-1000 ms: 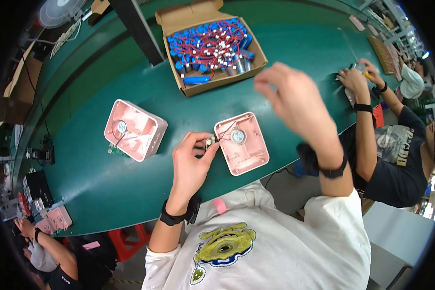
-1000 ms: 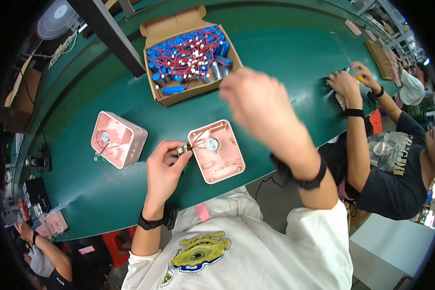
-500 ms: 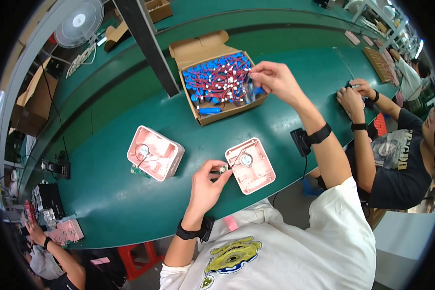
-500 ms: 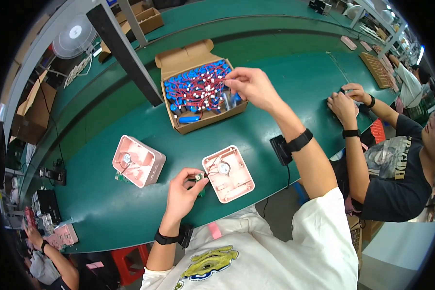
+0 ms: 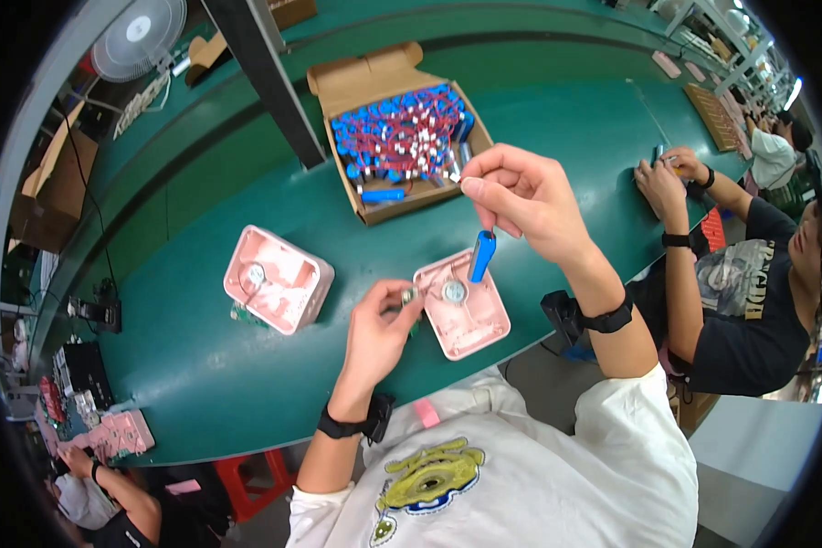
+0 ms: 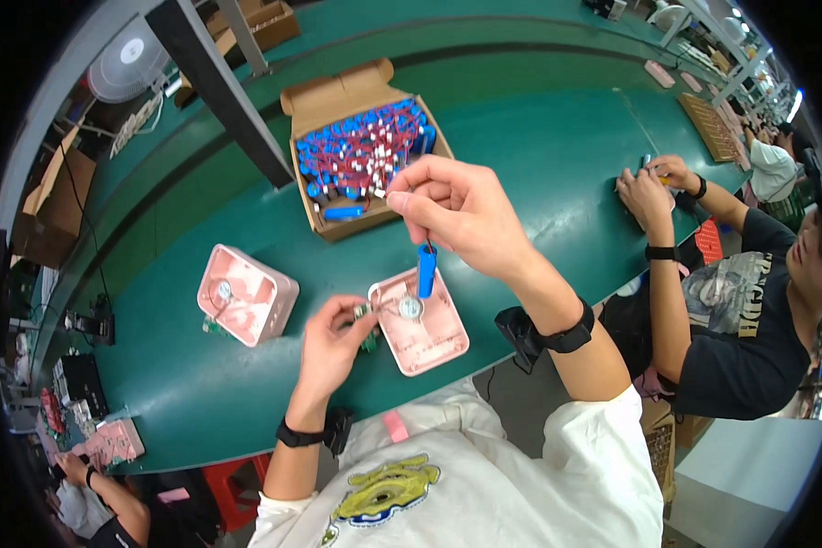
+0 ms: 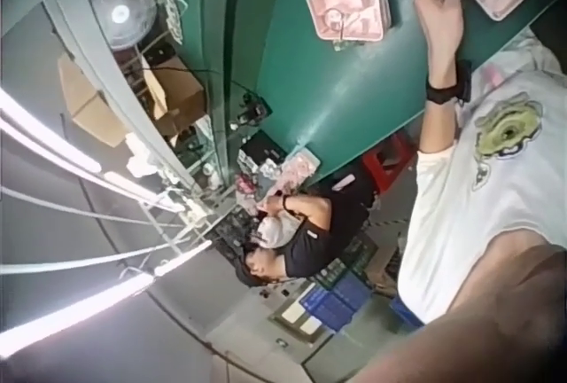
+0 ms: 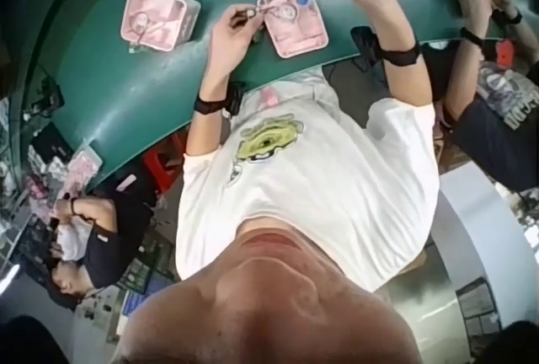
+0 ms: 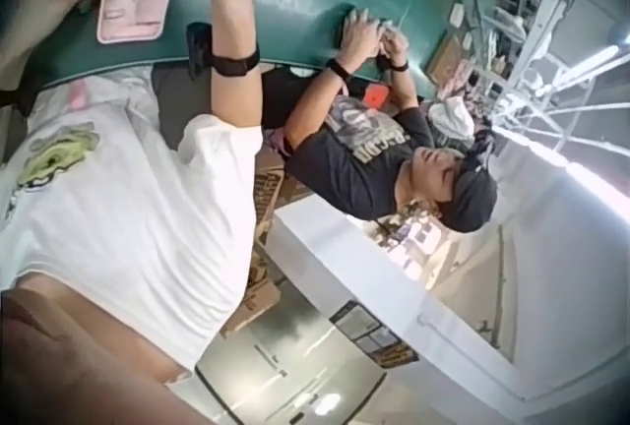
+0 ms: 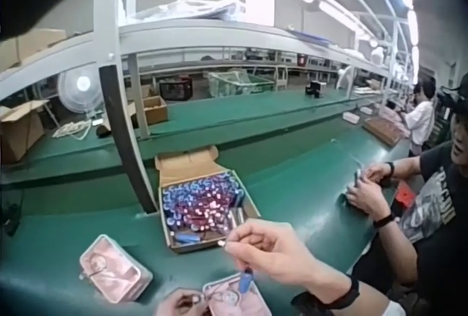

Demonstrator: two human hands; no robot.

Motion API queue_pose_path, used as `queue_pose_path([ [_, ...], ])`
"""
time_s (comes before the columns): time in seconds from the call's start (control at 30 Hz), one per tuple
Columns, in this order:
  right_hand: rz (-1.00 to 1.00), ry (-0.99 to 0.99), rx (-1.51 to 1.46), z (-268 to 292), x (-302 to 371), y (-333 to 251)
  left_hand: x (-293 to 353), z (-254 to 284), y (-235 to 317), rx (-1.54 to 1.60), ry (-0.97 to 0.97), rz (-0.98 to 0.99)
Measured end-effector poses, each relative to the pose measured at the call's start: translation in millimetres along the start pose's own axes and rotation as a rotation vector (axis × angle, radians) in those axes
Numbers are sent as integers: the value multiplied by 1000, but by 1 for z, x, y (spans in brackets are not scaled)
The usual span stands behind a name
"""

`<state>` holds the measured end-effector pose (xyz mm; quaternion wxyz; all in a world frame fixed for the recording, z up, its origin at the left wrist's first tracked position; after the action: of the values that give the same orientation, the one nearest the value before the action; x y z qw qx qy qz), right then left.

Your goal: Assembling small electronic components into pink plastic housings at a factory workbench.

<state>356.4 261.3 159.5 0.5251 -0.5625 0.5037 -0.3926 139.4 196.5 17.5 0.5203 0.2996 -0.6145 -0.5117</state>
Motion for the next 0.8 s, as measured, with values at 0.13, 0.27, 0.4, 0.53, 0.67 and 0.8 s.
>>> queue_pose_path([
  [0.13,24,-34,-2,-19,21,12,-6,1,-5,-68,41,-151],
  [0.27,2,-74,-29,-27,19,9,-3,-6,-6,-143,45,-131],
  [0.4,-100,-81,-28,-25,22,30,-2,-9,-1,-172,40,-147],
  [0.53,-139,-35,65,-14,32,53,-2,-7,-6,-162,30,-134],
  [0.67,-30,-29,378,-16,40,49,-4,-7,-8,-190,52,-169],
  [0.8,32,-80,615,-34,44,45,-5,-9,-9,-188,89,-133],
])
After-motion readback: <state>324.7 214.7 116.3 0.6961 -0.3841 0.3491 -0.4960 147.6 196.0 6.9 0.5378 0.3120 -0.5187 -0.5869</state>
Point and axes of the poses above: each hand's wrist, its own x-axis away from the middle knuckle, its own z-axis out of the back of the hand, y = z × x, the point moved 6 cm from there along -x, towards the middle knuckle, and after that the axes turned 8 degrees about -x, right-handed, at the moved point
